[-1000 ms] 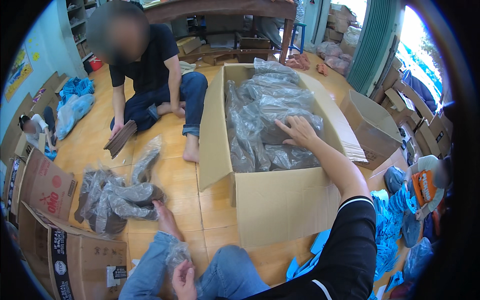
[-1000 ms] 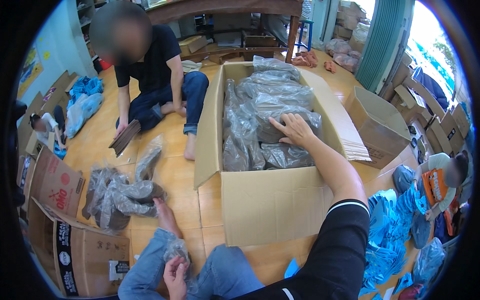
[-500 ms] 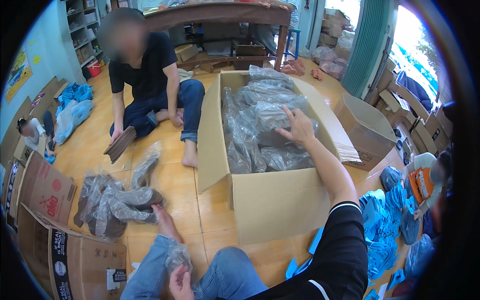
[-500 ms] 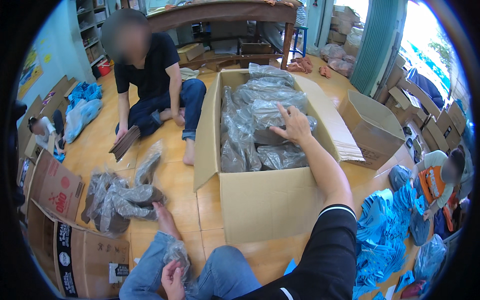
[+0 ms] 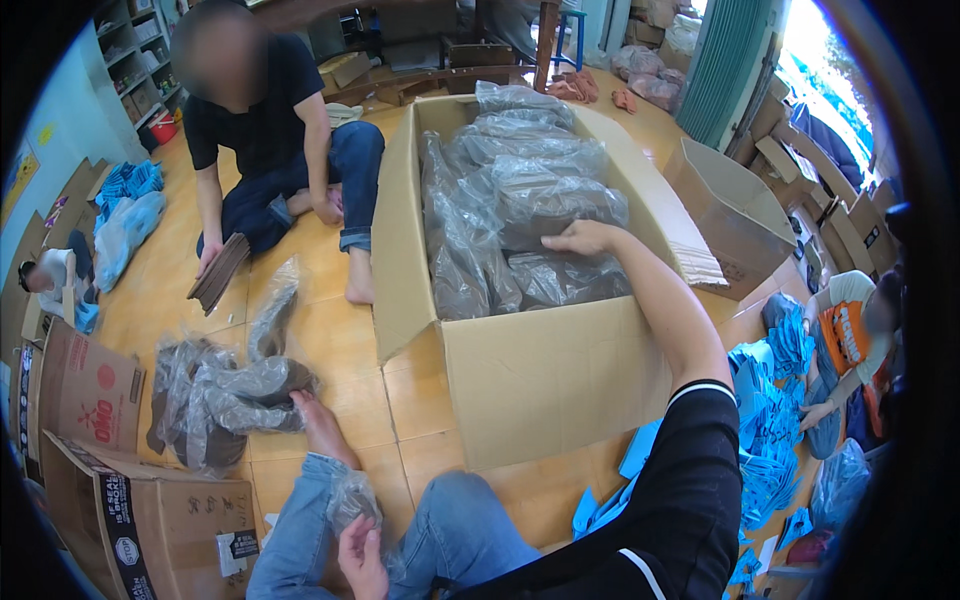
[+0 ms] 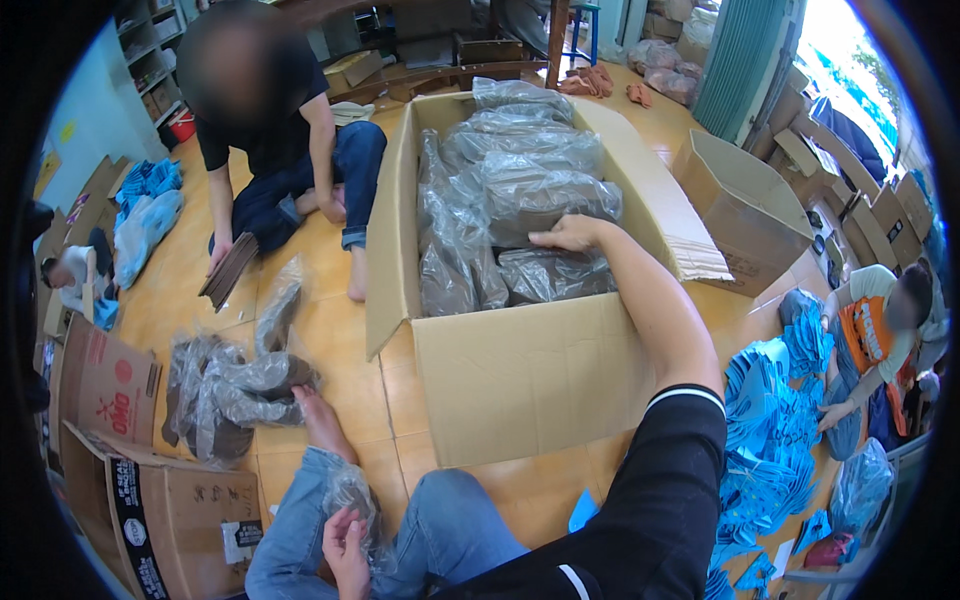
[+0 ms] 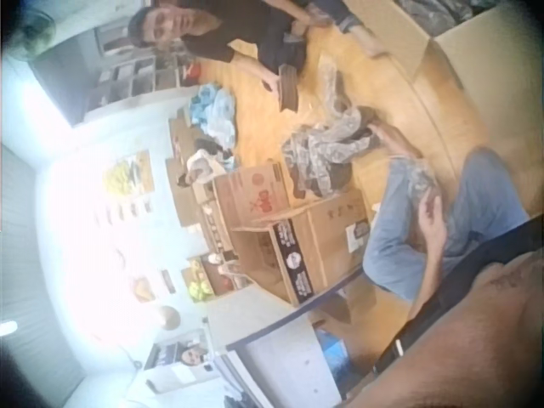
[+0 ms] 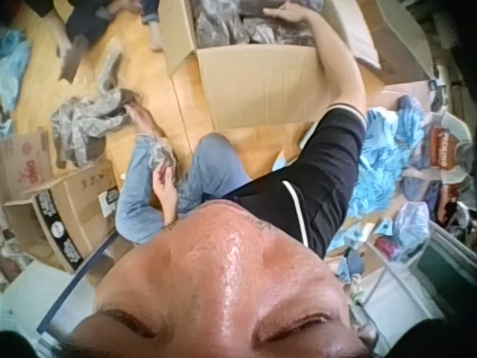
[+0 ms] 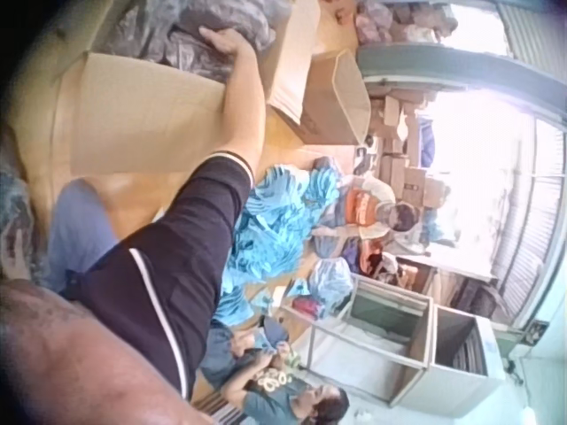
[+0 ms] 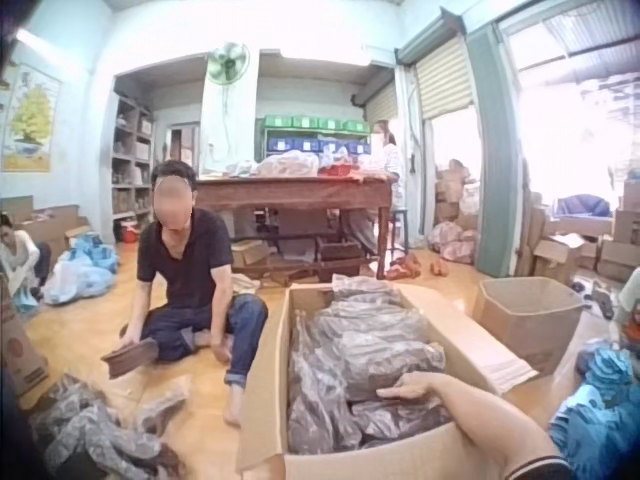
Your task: The person sits on the floor and repeatedly picks up pairs of brown shoe insoles, inspects them, and places them into clear plastic bags. The person then puts the packaged insoles into a cardboard box. Other people are also sitting on the floor and performing similar packaging tasks.
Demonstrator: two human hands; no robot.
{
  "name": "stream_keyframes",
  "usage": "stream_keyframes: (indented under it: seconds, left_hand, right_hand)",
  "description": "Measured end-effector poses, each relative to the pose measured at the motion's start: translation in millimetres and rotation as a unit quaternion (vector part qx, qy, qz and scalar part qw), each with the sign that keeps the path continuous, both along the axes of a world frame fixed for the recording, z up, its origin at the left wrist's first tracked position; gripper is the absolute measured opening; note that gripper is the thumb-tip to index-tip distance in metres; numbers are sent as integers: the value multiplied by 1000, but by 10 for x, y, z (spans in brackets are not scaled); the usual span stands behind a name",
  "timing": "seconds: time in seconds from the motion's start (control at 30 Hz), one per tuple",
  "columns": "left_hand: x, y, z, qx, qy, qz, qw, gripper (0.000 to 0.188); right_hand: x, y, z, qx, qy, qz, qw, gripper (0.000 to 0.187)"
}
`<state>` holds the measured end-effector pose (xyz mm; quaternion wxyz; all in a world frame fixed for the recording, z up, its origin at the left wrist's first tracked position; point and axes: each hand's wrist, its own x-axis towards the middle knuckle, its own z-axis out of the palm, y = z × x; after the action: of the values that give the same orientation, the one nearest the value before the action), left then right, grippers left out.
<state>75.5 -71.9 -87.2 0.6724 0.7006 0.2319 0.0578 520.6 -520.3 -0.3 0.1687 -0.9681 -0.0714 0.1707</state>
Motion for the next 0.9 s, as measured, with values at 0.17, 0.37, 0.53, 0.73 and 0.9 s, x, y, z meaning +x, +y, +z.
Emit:
stream_keyframes:
  seconds: [0.17,0.37,0.53,0.73,0.9]
  left_hand:
    - [38,-54,-40,-2,-15,-7,1000,31]
    - [-41,-59,-23,-24,-14,-5,1000,32]
    - [-324,132,-103,1,41,43,998,32]
    - [-909,560,-621,99,89,80,988,38]
    - [-878,842,-1012,156,169,74,970,79]
  right_hand:
    - [123,-30,-165,18,-35,-78,996,88]
    - [114,-105,-61,89,84,-92,988,75]
    - [-32,-147,326,199,185,-125,954,52]
    - [-1056,807,894,411,-317,-111,848,34]
    - [-2843,2056,259,609,-86,24,788,34]
